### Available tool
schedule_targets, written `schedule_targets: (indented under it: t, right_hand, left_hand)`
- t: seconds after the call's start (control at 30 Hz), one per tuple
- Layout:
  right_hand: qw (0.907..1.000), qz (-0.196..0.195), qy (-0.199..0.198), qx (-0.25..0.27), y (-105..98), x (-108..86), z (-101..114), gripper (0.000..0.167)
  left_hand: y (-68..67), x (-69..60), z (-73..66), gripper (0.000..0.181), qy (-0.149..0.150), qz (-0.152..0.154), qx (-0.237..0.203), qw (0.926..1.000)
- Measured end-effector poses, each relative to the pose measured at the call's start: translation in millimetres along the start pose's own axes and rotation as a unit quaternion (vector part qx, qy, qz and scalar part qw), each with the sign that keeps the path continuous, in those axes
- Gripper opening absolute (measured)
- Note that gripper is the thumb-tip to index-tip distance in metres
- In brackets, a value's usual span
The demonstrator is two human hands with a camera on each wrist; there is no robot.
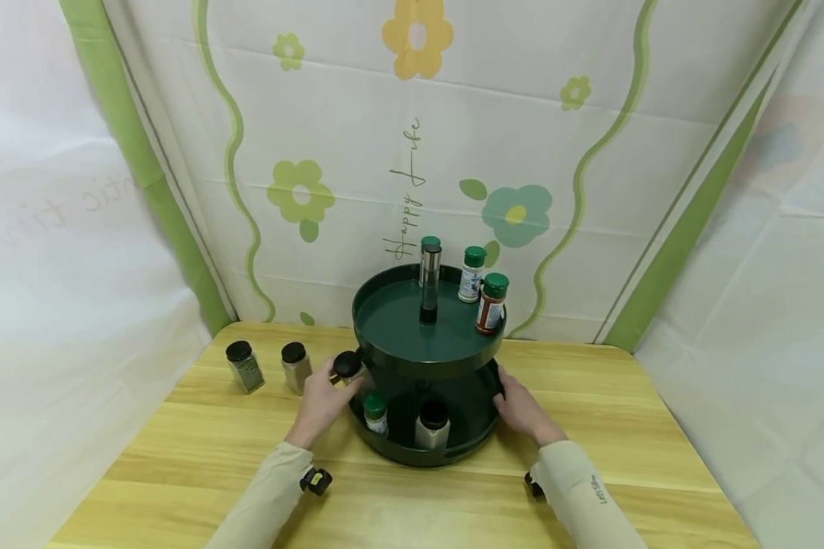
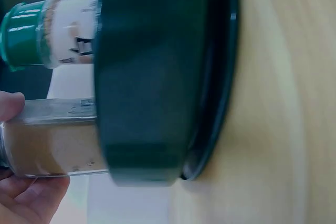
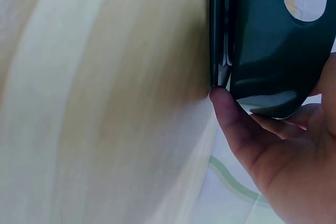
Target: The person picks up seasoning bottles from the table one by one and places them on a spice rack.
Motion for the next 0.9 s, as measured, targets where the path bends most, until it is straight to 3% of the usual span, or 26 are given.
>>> schedule_targets:
  t: [0.17, 0.43, 0.9]
  right_hand:
    - [0.9999, 0.007, 0.005, 0.005, 0.4, 0.6, -0.3, 0.058]
    - [0.9999, 0.008, 0.005, 0.011, -0.6, 1.0, 0.8, 0.059]
    - [0.9998, -0.001, 0.0, 0.018, 0.5, 3.0, -3.1, 0.058]
  left_hand:
    - [4.8, -1.7, 6.6, 0.042, -0.003, 0.018, 0.005, 0.9998]
    - [7.0, -1.0, 10.0, 0.034, 0.013, 0.025, 0.027, 0.9993]
    - [13.7, -3.4, 17.2, 0.031, -0.017, 0.052, 0.05, 0.9973]
Point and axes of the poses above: each hand's wrist, its own x-axis towards the middle knuckle, its own y-axis out of the palm, z = x × y, the point moved 1 cm from there along x, towards the middle knuckle, and after that the axes turned 1 degree about z, right-handed, at the moved point
